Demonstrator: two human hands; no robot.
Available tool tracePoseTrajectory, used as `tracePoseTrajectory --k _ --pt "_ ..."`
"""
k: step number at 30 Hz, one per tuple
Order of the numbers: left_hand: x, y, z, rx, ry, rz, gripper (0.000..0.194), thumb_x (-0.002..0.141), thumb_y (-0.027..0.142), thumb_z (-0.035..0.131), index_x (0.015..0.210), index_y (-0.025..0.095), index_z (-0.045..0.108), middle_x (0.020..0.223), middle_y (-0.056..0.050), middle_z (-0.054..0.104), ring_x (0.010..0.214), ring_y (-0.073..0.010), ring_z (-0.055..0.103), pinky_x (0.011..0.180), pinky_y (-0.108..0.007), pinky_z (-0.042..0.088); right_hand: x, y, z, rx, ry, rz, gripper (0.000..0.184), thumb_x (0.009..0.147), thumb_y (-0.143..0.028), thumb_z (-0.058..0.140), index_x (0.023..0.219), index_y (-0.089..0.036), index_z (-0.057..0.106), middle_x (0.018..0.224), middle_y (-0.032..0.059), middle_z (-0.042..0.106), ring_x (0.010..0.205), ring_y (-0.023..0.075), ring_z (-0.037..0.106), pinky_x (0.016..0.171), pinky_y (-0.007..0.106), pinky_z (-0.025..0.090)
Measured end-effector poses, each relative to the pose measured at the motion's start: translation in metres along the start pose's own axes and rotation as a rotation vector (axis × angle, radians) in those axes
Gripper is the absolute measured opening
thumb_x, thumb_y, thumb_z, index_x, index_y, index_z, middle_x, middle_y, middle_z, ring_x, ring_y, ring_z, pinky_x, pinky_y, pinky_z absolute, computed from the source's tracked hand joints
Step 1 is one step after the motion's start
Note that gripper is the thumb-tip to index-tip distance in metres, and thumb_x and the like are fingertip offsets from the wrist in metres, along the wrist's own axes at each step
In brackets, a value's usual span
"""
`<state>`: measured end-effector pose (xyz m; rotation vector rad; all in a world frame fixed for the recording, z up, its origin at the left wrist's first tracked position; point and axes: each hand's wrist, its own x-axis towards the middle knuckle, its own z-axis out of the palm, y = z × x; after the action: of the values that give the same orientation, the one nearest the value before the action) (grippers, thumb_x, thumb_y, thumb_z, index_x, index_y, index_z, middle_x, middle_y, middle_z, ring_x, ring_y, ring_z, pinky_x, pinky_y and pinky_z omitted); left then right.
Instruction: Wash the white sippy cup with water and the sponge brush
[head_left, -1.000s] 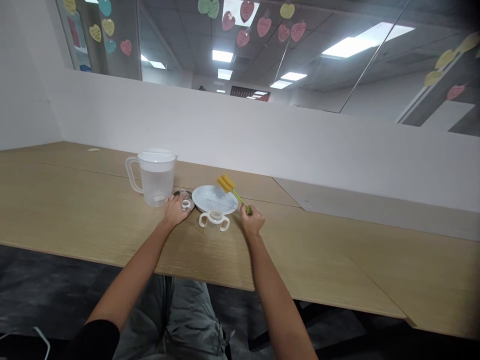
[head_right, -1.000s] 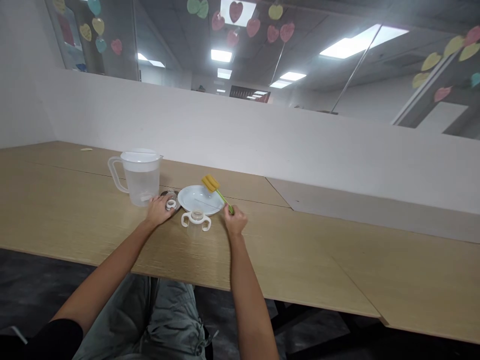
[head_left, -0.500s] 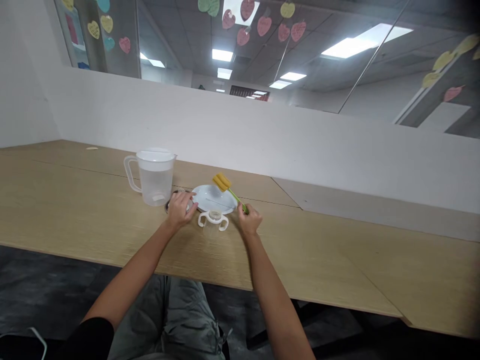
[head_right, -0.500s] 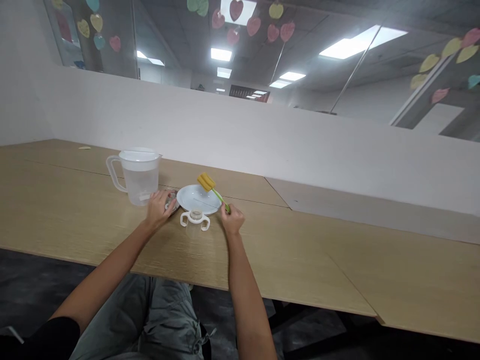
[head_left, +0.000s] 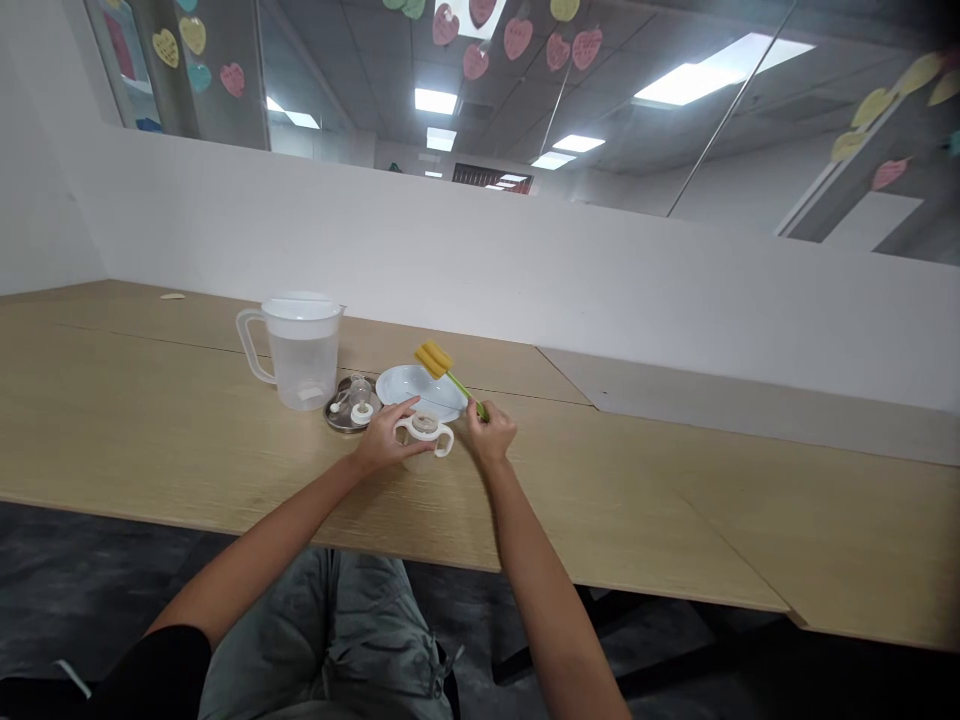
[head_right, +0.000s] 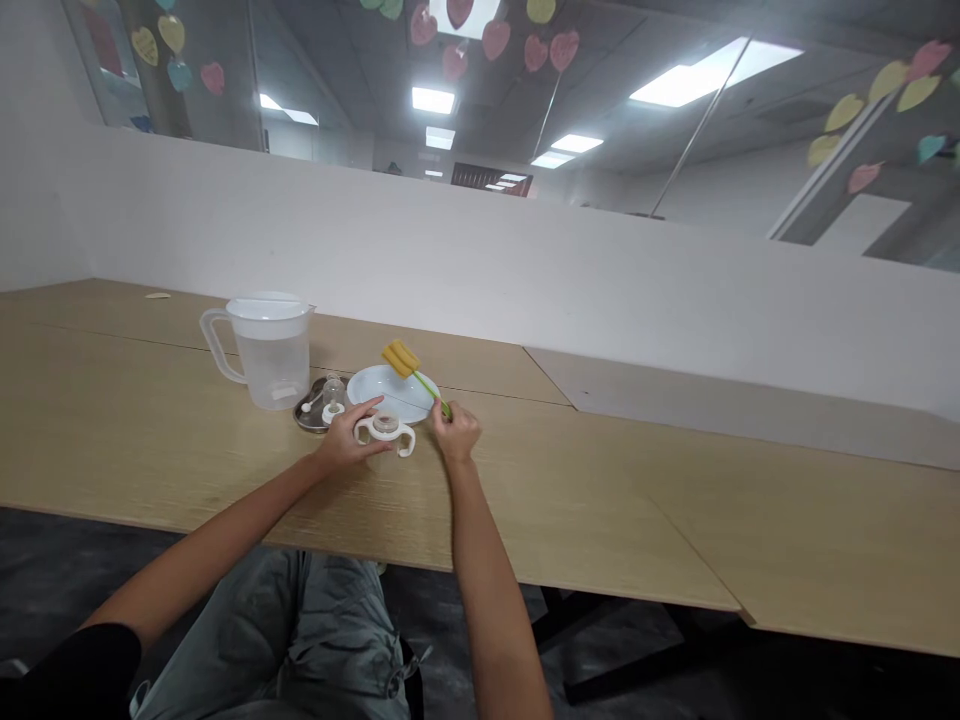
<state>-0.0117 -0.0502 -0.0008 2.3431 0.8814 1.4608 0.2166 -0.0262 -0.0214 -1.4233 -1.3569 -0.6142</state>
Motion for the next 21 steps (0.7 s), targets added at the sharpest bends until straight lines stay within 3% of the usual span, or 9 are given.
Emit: tracePoseTrajectory --k 6,10,16,21 --pt "0.01 0.003 -0.017 0.145 0.355 0.02 0.07 0.07 0.06 0.068 0.121 0.015 0.058 0.105 -0.013 0.067 0.096 -0.0256 0.063 0.086 -0.039 0.051 0.005 -0.015 -0.008 0.031 0.055 -0.001 0.043 0.089 -0.042 0.043 0.052 -0.019 0.043 0.045 -0.0028 0.041 0.047 0.0094 0.035 0.051 0.024 0.023" --pt "0.018 -0.006 -0.027 0.232 0.521 0.01 0.059 0.074 0.056 0.067 0.116 0.015 0.06 0.109 -0.012 0.066 0.1 -0.025 0.062 0.089 -0.038 0.05 0.007 -0.033 -0.014 0.133 0.095 -0.035 0.044 0.089 -0.039 0.041 0.05 -0.02 0.038 0.045 -0.0037 0.036 0.045 0.009 0.031 0.05 0.024 0.025" --pt "0.024 -0.02 -0.035 0.349 0.604 -0.099 0.052 0.075 0.042 0.071 0.12 0.018 0.059 0.111 -0.01 0.064 0.105 -0.0249 0.058 0.093 -0.039 0.047 0.002 -0.047 -0.015 0.273 0.059 -0.204 0.04 0.087 -0.04 0.044 0.053 -0.02 0.045 0.046 -0.0026 0.037 0.047 0.0103 0.037 0.051 0.025 0.028" --pt "0.024 -0.03 -0.042 0.439 0.581 -0.09 0.049 0.076 0.035 0.07 0.121 0.019 0.06 0.114 -0.011 0.062 0.107 -0.0255 0.056 0.096 -0.038 0.045 0.003 -0.04 -0.011 0.183 -0.006 -0.279 0.038 0.085 -0.038 0.048 0.052 -0.019 0.05 0.044 -0.0032 0.037 0.045 0.0097 0.035 0.051 0.024 0.027"
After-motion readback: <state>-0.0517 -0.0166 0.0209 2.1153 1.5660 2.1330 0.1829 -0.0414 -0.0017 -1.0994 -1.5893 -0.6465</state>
